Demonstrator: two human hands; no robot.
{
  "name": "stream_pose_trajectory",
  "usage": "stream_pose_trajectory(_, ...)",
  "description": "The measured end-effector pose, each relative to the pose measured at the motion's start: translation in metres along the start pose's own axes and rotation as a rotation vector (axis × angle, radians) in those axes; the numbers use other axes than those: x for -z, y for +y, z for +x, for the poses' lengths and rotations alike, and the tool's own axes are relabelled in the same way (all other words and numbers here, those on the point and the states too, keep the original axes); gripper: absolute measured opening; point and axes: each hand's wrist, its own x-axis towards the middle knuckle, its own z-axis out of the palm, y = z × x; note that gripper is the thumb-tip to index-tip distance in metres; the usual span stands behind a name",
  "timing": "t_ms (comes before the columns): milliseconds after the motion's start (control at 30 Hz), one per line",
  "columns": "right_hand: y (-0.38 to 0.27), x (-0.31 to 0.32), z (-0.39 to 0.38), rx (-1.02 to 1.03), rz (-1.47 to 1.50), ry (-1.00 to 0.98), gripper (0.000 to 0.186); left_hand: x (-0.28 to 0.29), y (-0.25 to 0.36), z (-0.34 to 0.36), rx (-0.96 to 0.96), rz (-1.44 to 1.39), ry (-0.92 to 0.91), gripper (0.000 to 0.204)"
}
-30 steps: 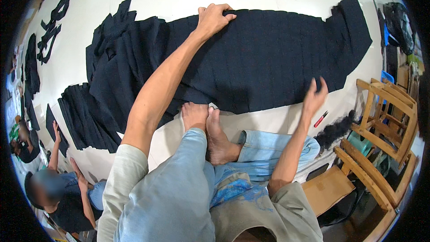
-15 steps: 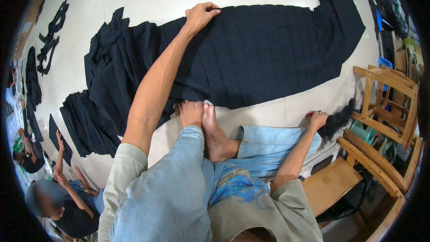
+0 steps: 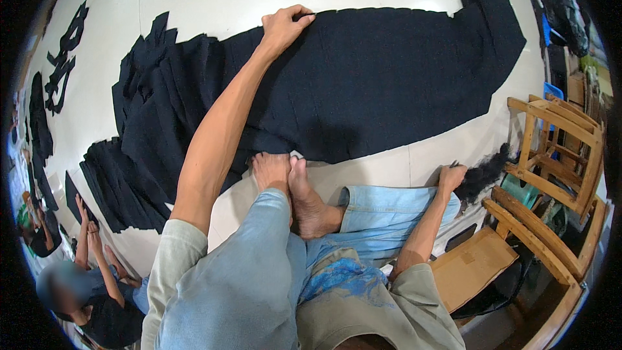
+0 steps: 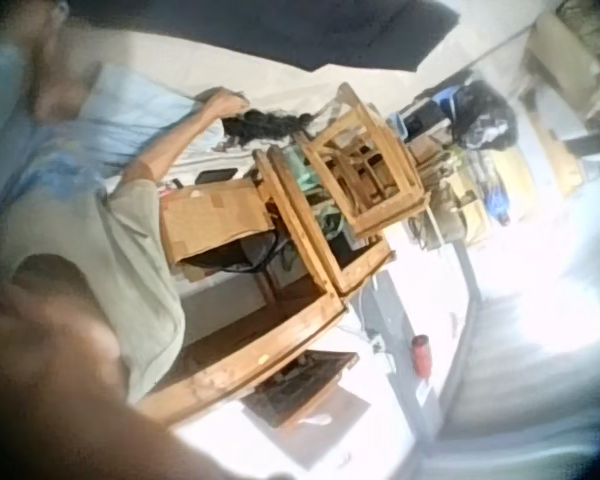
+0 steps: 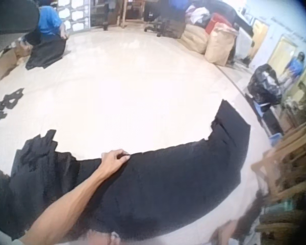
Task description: The person sits on the floor and cuts a large piece of black fabric into strips using a red utility knife. They fold the fabric to align layers and make straight cuts along the edges, creating a pile of cut fabric pieces.
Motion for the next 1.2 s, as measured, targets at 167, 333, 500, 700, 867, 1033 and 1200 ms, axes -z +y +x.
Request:
stream_pose_trajectory(167,-0.037,0.036,-0.009,-0.308,1.073,-0.405,0.047,0.003,0.005,-0.001,0.018,0.009,0.002,0.038)
stream_pose_trajectory(333,-0.122,0.046,-0.065,-0.211,1.865,-0.925,0.046,0.005,0.010,-0.004,0.034,-0.077,0.012,0.034)
stream_pose_trajectory(500,-0.277,0.014,-0.121,0.141,1.551,-1.486,0.058,0.005,0.011,-0.006,0.020,-0.073,0.046,0.031)
stream_pose_trajectory(700,-0.391,-0.010,-0.123,0.209,1.255,-1.377,0.050,0.001,0.011,-0.007,-0.008,-0.029,0.124,0.030)
stream_pose_trajectory(867,-0.405,-0.017,-0.117,0.087,1.169,-1.453,0.051,0.001,0.011,-0.009,0.030,-0.077,0.100,0.031)
stream_pose_trajectory(1033,-0.407,-0.015,-0.120,0.131,1.164,-1.435,0.051,0.000,0.012,-0.011,0.021,-0.061,0.110,0.031)
stream_pose_trajectory(1200,-0.409,-0.015,-0.121,0.107,1.163,-1.435,0.047,-0.002,0.013,-0.012,-0.024,-0.057,0.185,0.022)
